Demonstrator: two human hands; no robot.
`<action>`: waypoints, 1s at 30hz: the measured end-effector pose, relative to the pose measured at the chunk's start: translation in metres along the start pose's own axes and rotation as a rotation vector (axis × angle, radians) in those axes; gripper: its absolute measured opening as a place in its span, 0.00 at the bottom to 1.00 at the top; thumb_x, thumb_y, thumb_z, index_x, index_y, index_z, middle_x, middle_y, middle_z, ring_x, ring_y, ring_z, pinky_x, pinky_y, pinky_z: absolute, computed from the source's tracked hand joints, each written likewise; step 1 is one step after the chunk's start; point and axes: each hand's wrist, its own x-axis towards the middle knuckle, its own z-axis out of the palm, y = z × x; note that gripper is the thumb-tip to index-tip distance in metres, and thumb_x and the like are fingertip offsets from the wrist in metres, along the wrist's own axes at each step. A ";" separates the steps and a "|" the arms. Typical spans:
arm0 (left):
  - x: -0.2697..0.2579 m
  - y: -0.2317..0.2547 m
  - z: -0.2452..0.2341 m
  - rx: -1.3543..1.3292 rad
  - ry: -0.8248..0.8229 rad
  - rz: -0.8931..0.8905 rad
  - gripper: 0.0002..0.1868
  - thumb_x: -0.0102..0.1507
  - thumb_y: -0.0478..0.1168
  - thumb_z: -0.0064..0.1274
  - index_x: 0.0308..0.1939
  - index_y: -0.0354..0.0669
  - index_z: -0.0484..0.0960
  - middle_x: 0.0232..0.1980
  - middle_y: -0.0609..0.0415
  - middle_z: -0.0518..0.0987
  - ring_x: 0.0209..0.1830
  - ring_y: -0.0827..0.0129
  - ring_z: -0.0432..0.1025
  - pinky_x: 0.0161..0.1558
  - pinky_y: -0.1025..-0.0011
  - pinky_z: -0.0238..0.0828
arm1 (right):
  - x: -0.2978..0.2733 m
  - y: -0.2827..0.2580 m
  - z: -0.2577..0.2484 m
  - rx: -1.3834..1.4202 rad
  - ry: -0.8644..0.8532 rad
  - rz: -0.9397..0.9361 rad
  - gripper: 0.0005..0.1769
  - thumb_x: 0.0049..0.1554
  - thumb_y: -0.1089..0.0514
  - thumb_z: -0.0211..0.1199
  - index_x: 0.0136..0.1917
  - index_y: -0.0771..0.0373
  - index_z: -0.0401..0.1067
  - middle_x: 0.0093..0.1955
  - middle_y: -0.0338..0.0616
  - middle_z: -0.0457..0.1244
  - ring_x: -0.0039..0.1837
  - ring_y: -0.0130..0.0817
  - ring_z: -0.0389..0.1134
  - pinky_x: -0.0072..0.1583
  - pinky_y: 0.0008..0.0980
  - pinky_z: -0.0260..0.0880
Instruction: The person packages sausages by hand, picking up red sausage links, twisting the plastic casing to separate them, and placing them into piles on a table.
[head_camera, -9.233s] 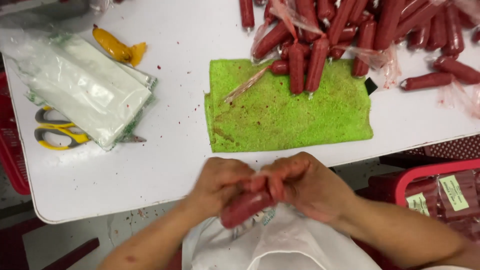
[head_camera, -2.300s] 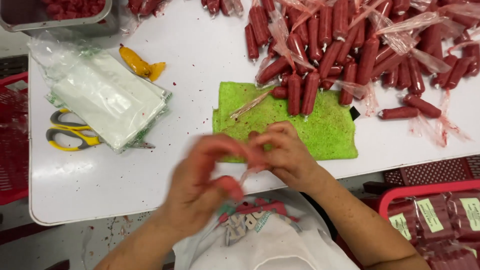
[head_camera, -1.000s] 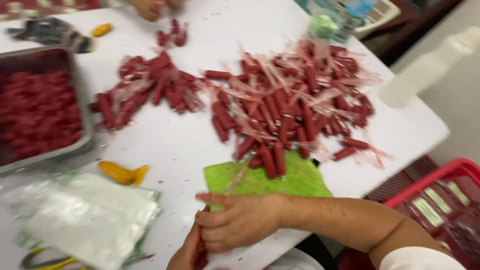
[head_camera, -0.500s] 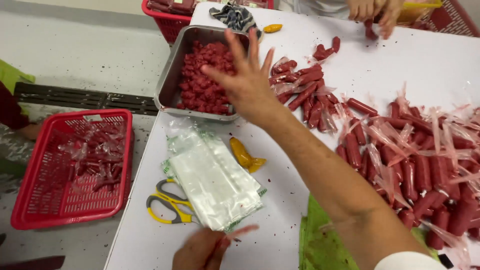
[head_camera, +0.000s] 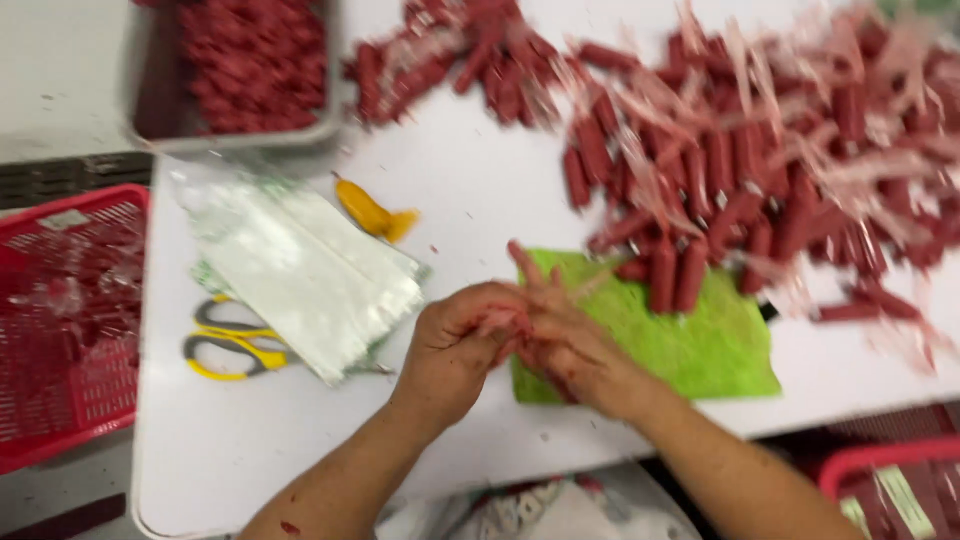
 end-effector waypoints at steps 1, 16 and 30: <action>-0.007 0.002 0.010 0.513 -0.045 0.229 0.09 0.66 0.40 0.48 0.40 0.40 0.82 0.33 0.52 0.81 0.29 0.69 0.72 0.35 0.72 0.70 | -0.010 -0.010 -0.010 -0.207 -0.031 -0.019 0.33 0.68 0.35 0.35 0.43 0.61 0.68 0.79 0.53 0.49 0.87 0.60 0.25 0.77 0.68 0.07; -0.053 -0.095 0.034 0.378 -0.046 -0.567 0.09 0.67 0.35 0.52 0.31 0.42 0.80 0.20 0.58 0.69 0.18 0.75 0.58 0.22 0.76 0.58 | -0.102 0.003 -0.076 -0.679 -0.444 -0.233 0.09 0.61 0.61 0.53 0.50 0.61 0.74 0.56 0.44 0.66 0.50 0.43 0.63 0.51 0.42 0.65; 0.014 -0.149 0.071 -0.274 0.108 -0.113 0.18 0.69 0.42 0.50 0.29 0.29 0.75 0.09 0.44 0.62 0.02 0.69 0.52 0.11 0.64 0.67 | -0.096 0.031 -0.047 0.265 0.894 0.028 0.08 0.51 0.64 0.69 0.36 0.72 0.75 0.48 0.56 0.70 0.50 0.44 0.65 0.54 0.39 0.66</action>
